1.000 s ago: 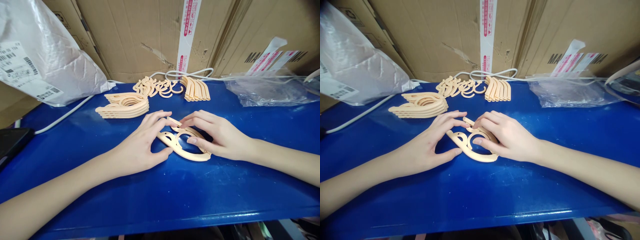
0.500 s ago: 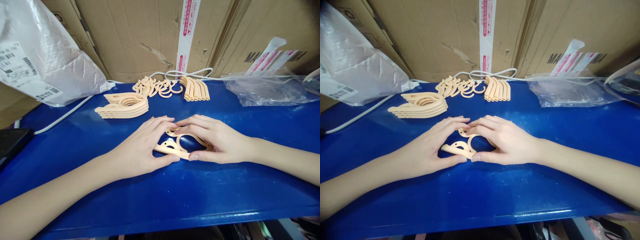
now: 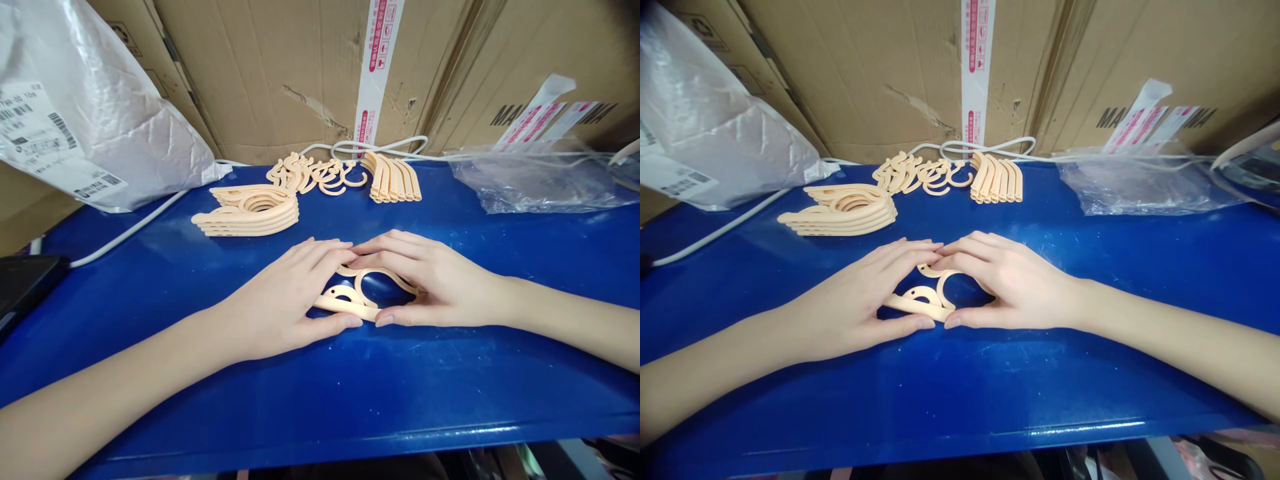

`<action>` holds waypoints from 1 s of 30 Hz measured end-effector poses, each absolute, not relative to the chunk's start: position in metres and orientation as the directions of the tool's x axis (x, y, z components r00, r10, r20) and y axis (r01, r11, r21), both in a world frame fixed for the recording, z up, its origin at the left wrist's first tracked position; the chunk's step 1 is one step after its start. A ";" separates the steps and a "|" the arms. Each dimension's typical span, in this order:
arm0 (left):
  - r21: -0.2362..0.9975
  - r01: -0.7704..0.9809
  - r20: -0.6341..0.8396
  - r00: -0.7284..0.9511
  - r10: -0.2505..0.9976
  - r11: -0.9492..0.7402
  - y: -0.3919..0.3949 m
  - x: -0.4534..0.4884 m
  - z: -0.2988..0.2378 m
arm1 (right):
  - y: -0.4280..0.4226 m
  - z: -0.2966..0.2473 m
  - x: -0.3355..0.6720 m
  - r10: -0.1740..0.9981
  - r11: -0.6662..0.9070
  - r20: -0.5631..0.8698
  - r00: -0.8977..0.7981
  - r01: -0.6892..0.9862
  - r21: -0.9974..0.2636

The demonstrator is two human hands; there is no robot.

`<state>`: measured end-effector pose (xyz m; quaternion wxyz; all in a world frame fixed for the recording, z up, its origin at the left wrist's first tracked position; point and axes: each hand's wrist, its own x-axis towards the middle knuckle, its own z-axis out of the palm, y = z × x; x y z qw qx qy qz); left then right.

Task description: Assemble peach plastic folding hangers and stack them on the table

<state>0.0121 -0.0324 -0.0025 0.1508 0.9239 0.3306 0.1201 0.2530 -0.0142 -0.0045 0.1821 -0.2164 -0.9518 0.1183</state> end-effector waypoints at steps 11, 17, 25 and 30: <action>0.320 0.561 0.174 0.757 0.630 -0.763 -0.035 0.013 0.003 | -0.017 -0.003 0.255 0.449 0.891 0.404 -0.797 0.364 -0.271; 0.308 0.524 0.286 0.745 0.602 -0.794 -0.037 0.015 0.004 | -0.018 -0.003 0.257 0.561 0.827 0.447 -0.697 0.448 -0.341; 0.161 0.528 0.465 0.705 0.536 -0.834 -0.036 0.011 0.004 | -0.019 -0.005 0.257 0.639 0.769 0.418 -0.646 0.527 -0.362; -0.011 0.525 0.475 0.752 0.458 -0.851 -0.036 0.011 0.006 | -0.020 -0.006 0.258 0.656 0.753 0.384 -0.650 0.536 -0.381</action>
